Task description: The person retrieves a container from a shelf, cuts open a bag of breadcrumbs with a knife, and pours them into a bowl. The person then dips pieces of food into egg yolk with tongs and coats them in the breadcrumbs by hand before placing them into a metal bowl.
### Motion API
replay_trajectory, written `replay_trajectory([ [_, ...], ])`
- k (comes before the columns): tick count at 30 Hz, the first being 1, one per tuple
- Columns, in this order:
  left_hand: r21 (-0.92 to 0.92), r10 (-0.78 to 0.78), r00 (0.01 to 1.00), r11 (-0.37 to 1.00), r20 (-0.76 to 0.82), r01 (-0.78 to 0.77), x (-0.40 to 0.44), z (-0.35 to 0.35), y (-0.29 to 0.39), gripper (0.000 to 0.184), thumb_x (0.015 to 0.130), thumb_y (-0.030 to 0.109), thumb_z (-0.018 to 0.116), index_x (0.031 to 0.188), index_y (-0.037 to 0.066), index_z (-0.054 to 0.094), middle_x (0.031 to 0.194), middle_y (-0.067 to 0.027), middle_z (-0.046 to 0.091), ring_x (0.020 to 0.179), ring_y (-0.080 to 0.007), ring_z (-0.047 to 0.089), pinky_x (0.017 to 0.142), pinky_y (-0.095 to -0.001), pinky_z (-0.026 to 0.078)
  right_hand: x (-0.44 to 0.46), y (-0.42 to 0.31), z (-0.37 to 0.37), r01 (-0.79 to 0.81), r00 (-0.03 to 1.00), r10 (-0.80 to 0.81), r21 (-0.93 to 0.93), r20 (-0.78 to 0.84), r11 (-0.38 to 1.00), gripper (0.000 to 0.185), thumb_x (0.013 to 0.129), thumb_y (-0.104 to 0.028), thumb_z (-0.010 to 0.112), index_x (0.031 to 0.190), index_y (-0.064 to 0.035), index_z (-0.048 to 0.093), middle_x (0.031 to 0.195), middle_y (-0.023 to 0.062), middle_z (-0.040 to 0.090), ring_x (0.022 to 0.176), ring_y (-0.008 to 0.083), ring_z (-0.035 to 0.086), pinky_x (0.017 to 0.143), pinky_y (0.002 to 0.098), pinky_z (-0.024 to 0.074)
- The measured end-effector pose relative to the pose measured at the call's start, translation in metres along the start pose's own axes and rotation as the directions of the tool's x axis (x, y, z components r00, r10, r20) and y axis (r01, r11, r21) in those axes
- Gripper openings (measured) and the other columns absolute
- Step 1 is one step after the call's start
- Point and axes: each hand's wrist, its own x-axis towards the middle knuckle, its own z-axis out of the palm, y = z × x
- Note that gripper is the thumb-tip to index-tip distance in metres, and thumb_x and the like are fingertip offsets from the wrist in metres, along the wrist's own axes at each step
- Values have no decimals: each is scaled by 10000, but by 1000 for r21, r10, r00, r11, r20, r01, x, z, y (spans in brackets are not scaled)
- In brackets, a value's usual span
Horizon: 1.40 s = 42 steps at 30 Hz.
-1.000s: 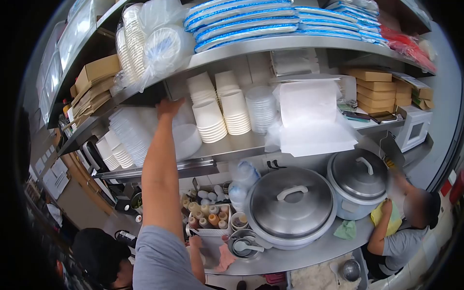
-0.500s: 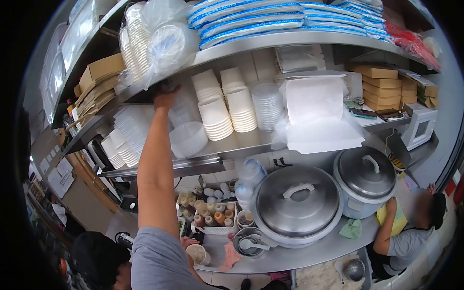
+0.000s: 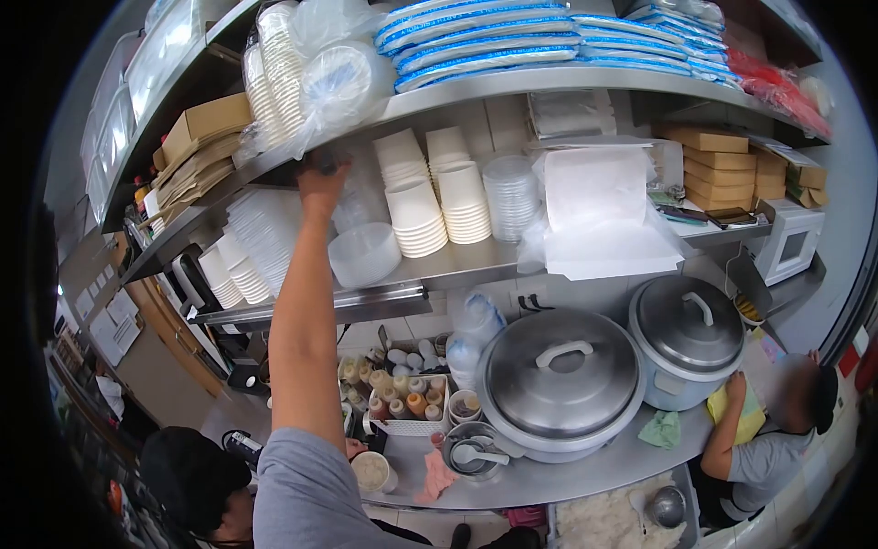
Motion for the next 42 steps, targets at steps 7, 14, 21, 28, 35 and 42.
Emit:
replay_trajectory([
  [7,-45,231,973,972,6,-231,-39,-39,41,788,728,456,847,1327,9,597,1398,-306,524,1311,-467,477,1086,-492,426,-5,2,-7,36,999,-36,-16,22,999,407,996,-311,575,1332,-86,624,1215,154,685,1151,281,652,988,419,521],
  [14,-187,141,935,960,-325,-210,-139,-115,154,731,697,387,896,1269,63,576,1475,-316,405,1339,-474,442,1112,-499,398,-3,24,-23,150,985,-148,-11,93,989,417,994,-334,577,1325,-87,636,1226,153,688,1169,277,645,1005,408,508],
  [21,-784,406,823,616,398,76,-408,-304,329,818,697,386,878,1387,87,555,1632,-245,260,1525,-419,230,1209,-510,236,6,60,-27,266,937,-256,-11,237,964,429,991,-356,579,1319,-88,648,1236,152,690,1187,273,637,1022,397,495],
  [28,-616,487,382,554,785,559,-503,-509,317,833,685,442,880,1363,80,559,1599,-277,278,1417,-458,396,1134,-470,372,-52,47,32,511,762,-449,-8,466,859,441,989,-378,581,1312,-89,659,1247,151,693,1206,268,630,1039,386,482],
  [35,-570,233,536,515,812,640,-482,-743,219,848,764,499,851,1366,-17,550,1586,-326,273,1439,-458,365,1121,-532,335,-365,156,159,737,-245,-9,193,969,647,454,986,-401,583,1306,-91,671,1258,151,695,1224,264,623,1056,376,469],
  [42,-518,-92,676,569,731,638,-512,-975,126,870,754,454,842,1378,-64,529,1565,-344,302,1463,-426,332,1143,-494,310,-755,225,249,599,-784,521,636,339,487,468,984,-423,585,1299,-92,683,1269,150,698,1242,260,616,1073,365,456],
])
